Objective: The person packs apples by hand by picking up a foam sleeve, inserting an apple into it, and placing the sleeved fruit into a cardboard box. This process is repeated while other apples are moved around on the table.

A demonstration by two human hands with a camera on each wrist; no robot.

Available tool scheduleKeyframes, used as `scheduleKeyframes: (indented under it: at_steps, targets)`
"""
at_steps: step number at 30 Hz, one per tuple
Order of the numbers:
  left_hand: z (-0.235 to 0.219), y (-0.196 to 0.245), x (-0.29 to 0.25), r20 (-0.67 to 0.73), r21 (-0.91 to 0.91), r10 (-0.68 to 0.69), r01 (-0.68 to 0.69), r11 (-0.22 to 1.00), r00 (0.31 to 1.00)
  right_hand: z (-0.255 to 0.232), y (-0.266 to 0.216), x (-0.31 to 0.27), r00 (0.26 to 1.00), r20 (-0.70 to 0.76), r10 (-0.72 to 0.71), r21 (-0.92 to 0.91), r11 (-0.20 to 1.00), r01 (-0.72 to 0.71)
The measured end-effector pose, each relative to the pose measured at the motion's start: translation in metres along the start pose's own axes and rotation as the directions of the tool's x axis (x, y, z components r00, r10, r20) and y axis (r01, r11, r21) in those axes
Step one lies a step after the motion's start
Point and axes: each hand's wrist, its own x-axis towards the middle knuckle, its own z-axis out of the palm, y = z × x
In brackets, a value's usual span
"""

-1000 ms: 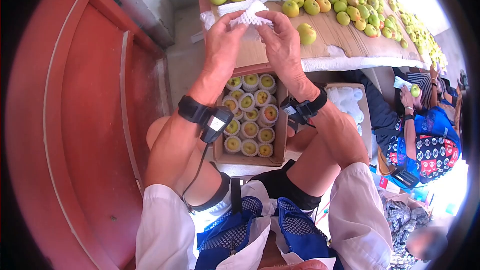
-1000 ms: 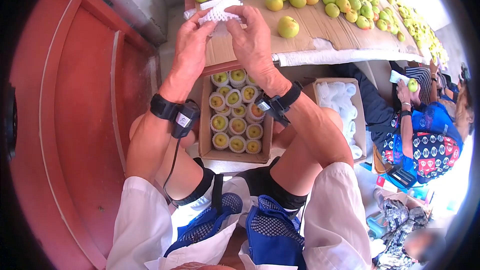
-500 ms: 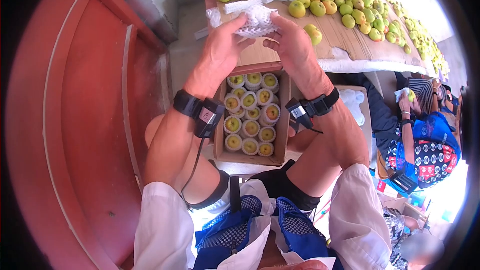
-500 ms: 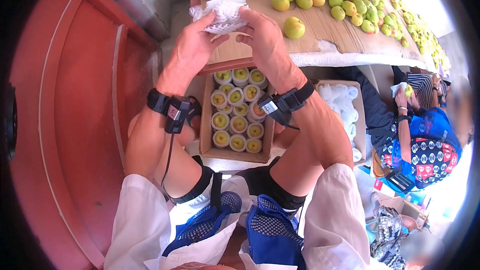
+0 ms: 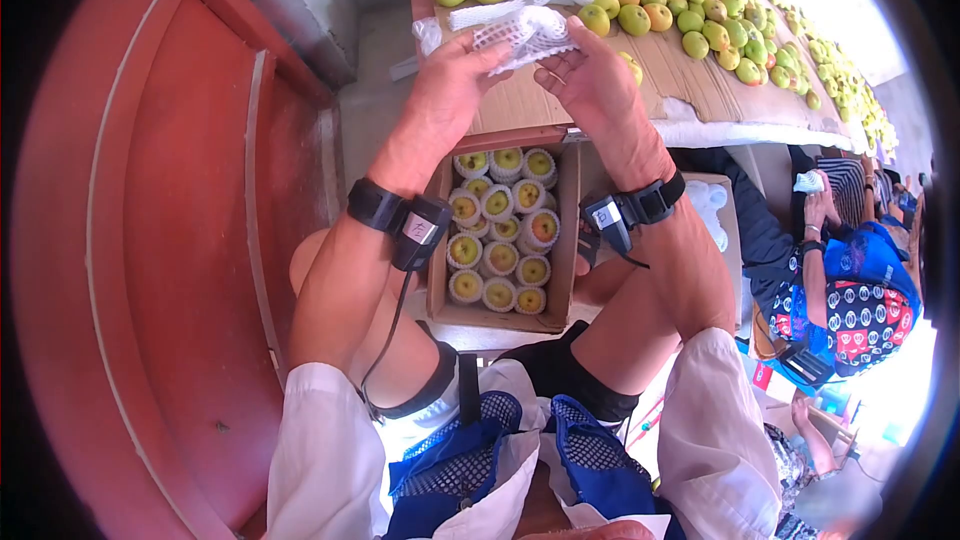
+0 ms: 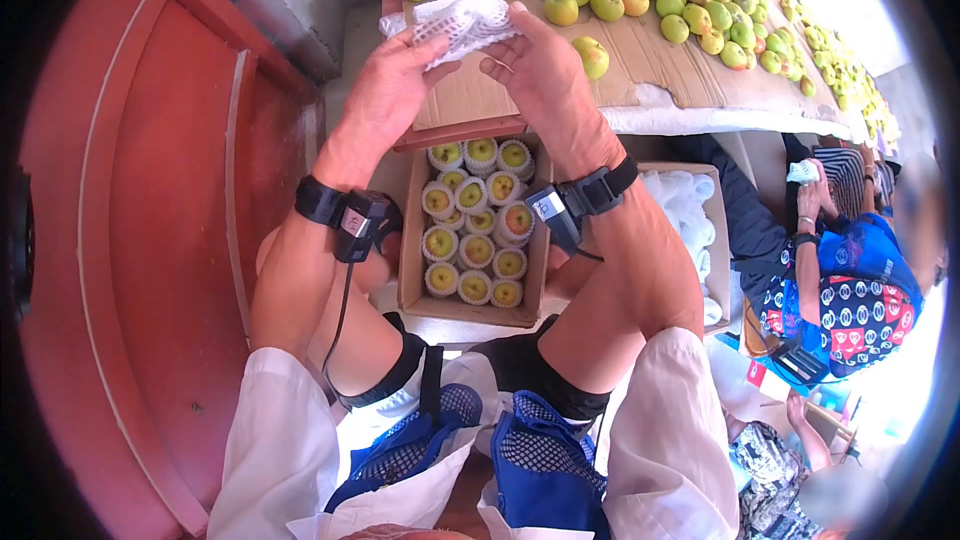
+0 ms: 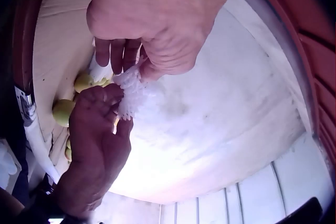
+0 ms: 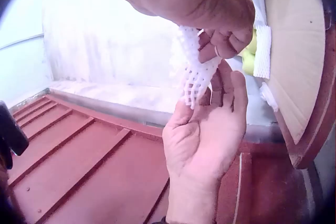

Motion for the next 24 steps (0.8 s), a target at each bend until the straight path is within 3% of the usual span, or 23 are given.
scheduleKeyframes:
  at_steps: [4,13,22,24]
  targets:
    - [0.004,0.006,-0.007,-0.124,0.252,-0.035,0.065,0.966,0.992,0.002,0.000,-0.002,0.999,0.010,-0.042,0.028,0.999,0.041]
    - [-0.006,-0.004,-0.002,-0.157,-0.227,-0.165,0.127,0.966,0.974,-0.005,0.004,-0.003,0.999,0.036,0.006,-0.013,1.000,-0.005]
    - [-0.001,-0.011,0.005,-0.119,-0.143,-0.148,0.130,0.981,0.982,0.001,0.005,-0.007,0.990,0.138,0.031,-0.015,0.999,-0.029]
    - [0.003,-0.009,0.002,-0.115,-0.170,-0.145,0.124,0.978,0.983,0.004,0.007,-0.011,0.997,0.073,0.023,-0.030,0.999,-0.021]
